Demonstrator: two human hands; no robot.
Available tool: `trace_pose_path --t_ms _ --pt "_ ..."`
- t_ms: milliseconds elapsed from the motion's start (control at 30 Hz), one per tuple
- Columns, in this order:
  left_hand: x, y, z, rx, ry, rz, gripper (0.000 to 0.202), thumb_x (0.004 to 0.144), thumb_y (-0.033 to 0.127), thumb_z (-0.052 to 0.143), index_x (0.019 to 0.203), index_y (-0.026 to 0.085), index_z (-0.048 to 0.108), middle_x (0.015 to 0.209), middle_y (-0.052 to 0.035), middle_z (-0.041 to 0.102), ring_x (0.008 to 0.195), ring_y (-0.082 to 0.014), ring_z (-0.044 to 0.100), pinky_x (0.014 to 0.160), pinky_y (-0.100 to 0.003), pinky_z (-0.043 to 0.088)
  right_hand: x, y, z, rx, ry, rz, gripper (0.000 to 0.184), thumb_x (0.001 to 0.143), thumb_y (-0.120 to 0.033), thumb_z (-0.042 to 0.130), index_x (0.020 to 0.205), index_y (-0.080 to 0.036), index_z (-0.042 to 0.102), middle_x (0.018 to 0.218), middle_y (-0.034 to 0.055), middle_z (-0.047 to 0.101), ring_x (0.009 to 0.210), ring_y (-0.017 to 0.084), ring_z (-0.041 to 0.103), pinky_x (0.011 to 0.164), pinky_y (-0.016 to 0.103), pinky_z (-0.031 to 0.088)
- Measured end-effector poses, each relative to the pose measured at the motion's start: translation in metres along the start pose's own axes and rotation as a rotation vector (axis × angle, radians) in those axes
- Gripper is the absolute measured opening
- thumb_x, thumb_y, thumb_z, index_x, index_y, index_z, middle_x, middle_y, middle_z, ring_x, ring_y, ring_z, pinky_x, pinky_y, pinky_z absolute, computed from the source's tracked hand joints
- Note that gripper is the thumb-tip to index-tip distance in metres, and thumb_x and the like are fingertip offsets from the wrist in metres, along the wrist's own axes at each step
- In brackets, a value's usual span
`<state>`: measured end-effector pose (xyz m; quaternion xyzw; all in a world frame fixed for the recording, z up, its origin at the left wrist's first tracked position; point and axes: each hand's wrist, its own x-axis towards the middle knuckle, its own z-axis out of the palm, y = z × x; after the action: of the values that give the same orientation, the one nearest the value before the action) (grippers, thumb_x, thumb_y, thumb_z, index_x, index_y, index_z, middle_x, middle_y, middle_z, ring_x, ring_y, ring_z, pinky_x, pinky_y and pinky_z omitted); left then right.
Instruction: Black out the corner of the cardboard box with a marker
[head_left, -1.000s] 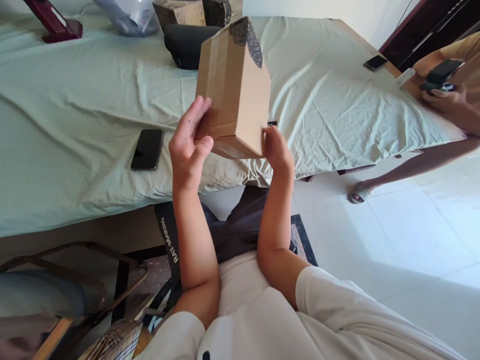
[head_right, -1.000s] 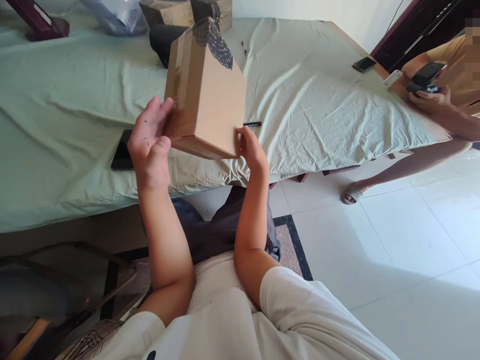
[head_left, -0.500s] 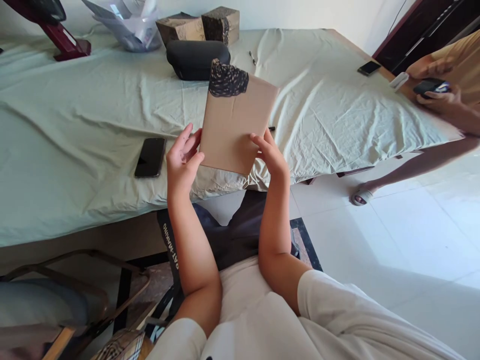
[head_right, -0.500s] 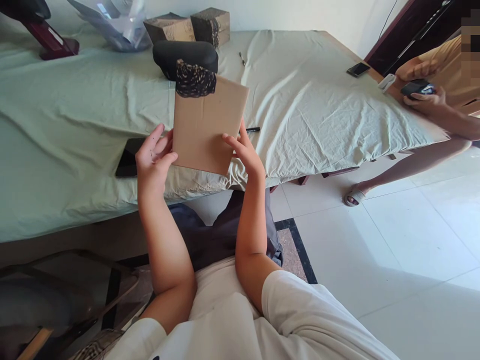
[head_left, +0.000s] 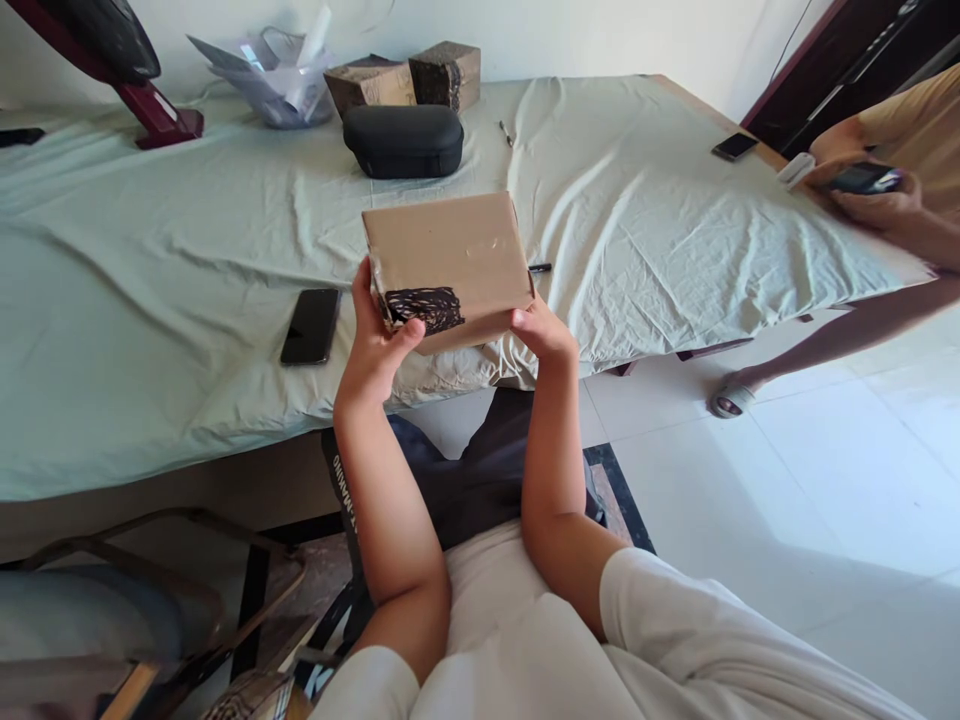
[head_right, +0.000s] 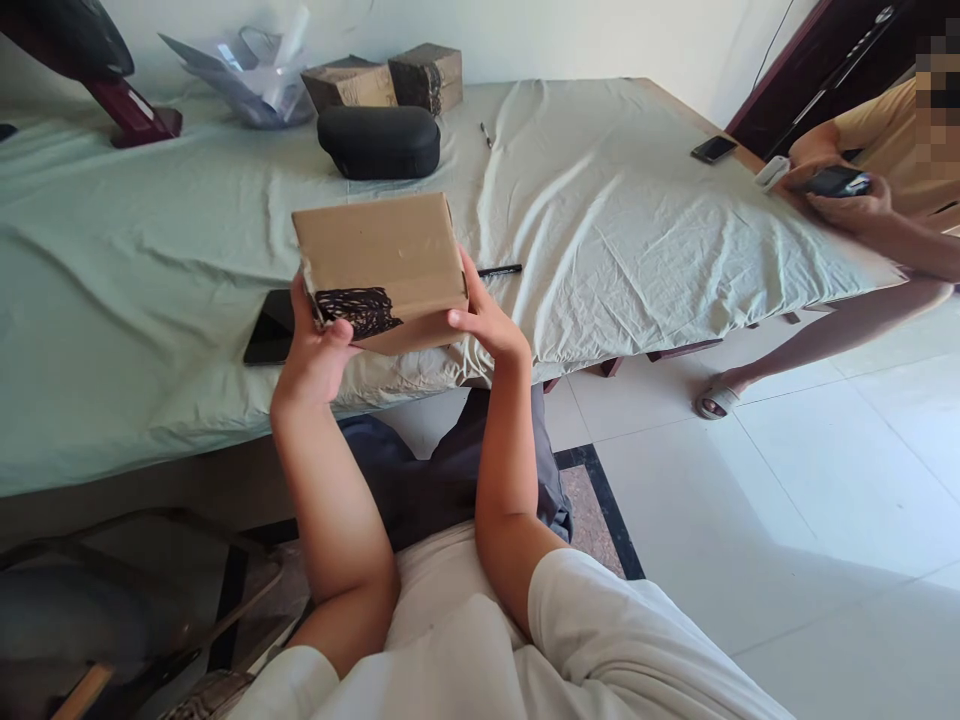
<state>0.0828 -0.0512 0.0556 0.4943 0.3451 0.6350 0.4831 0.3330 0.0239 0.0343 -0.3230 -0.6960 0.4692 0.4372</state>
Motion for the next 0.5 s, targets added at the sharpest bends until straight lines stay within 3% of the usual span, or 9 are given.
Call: trace_pose_path --t_ms 133,333,500 --pt "-0.001 0.007 0.008 -0.061 0.064 -0.083 0.082 0.078 0.049 0.091 0.154 0.041 0.059 0.157 -0.0057 0.067 0.159 -0.0374 0.057 0.131 -0.057 0.049 0.002 0.005 0.002 0.014 -0.007 0.004 0.155 0.057 -0.115 0.057 0.183 -0.032 0.021 0.193 0.0000 0.020 0.181 0.033 0.015 0.146 0.053 0.027" --pt "0.000 0.011 0.012 -0.126 0.064 -0.142 0.085 0.074 0.041 0.090 0.154 0.040 0.061 0.153 -0.0048 0.071 0.158 -0.0384 0.057 0.137 -0.056 0.044 0.003 0.011 0.003 0.038 -0.024 0.018 0.157 0.055 -0.114 0.062 0.183 -0.033 0.021 0.193 0.0005 0.021 0.180 0.034 0.019 0.145 0.053 0.029" --pt "0.005 0.012 0.020 -0.132 0.159 -0.071 0.071 0.074 0.033 0.080 0.144 0.035 0.068 0.158 -0.0011 0.069 0.162 -0.0369 0.052 0.136 -0.053 0.046 0.005 0.011 0.007 0.075 -0.023 -0.060 0.152 0.058 -0.112 0.065 0.182 -0.036 0.021 0.192 0.0028 0.024 0.180 0.035 0.017 0.143 0.057 0.029"
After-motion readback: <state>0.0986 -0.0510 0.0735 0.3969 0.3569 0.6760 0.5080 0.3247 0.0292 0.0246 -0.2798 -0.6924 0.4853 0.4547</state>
